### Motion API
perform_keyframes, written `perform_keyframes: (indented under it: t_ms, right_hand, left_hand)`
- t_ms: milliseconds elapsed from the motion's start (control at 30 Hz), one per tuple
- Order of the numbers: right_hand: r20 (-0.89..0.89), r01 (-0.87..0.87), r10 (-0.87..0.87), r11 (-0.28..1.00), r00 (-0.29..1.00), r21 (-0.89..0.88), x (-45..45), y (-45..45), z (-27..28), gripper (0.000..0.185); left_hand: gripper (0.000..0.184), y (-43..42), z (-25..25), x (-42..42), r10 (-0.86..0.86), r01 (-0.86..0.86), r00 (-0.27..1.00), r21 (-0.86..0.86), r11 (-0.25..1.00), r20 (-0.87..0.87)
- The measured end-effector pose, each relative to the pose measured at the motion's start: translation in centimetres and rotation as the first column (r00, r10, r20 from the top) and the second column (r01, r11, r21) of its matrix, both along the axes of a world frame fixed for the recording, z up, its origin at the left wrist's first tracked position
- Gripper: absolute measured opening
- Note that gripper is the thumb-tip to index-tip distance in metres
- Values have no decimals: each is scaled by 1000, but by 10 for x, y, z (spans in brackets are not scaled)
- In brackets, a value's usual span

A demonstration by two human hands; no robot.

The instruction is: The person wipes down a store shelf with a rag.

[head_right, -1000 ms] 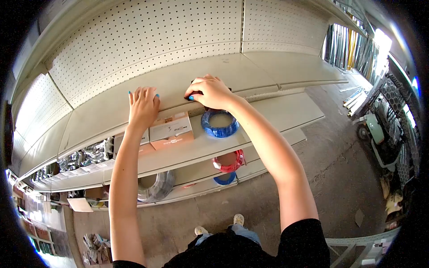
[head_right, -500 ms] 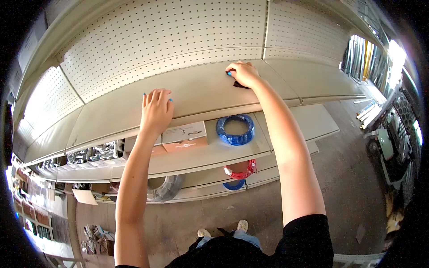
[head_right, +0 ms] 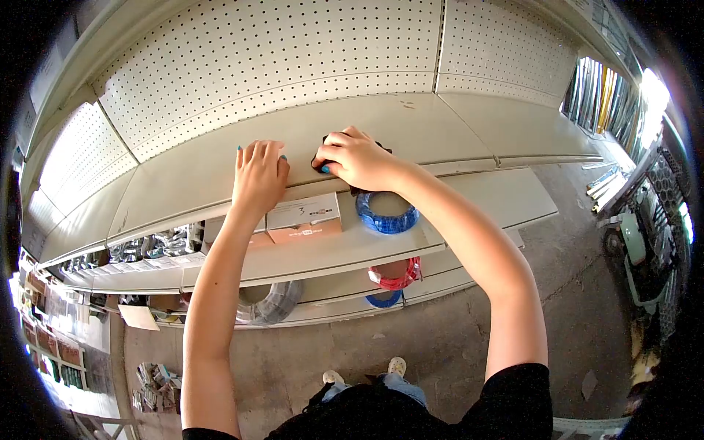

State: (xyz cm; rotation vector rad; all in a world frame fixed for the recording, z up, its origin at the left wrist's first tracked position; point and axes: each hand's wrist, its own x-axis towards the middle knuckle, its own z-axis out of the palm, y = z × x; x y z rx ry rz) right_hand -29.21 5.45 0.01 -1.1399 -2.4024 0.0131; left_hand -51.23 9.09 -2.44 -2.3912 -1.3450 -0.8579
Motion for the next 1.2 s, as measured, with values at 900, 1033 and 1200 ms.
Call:
perform_keyframes:
  t_ms: [900, 1033, 1200]
  right_hand:
    - [38, 293, -294, 956, 955, 17, 27, 48, -7, 15]
    - [-30, 200, -202, 978, 979, -65, -11, 5, 2, 15]
    - [-28, 248, -248, 969, 968, -12, -20, -14, 0, 18]
  left_hand:
    - [22, 2, -6, 3, 74, -83, 995, 144, 986, 68]
    - [21, 2, -7, 2, 63, -67, 998, 150, 986, 32]
    - [21, 6, -10, 0, 20, -26, 999, 168, 986, 37]
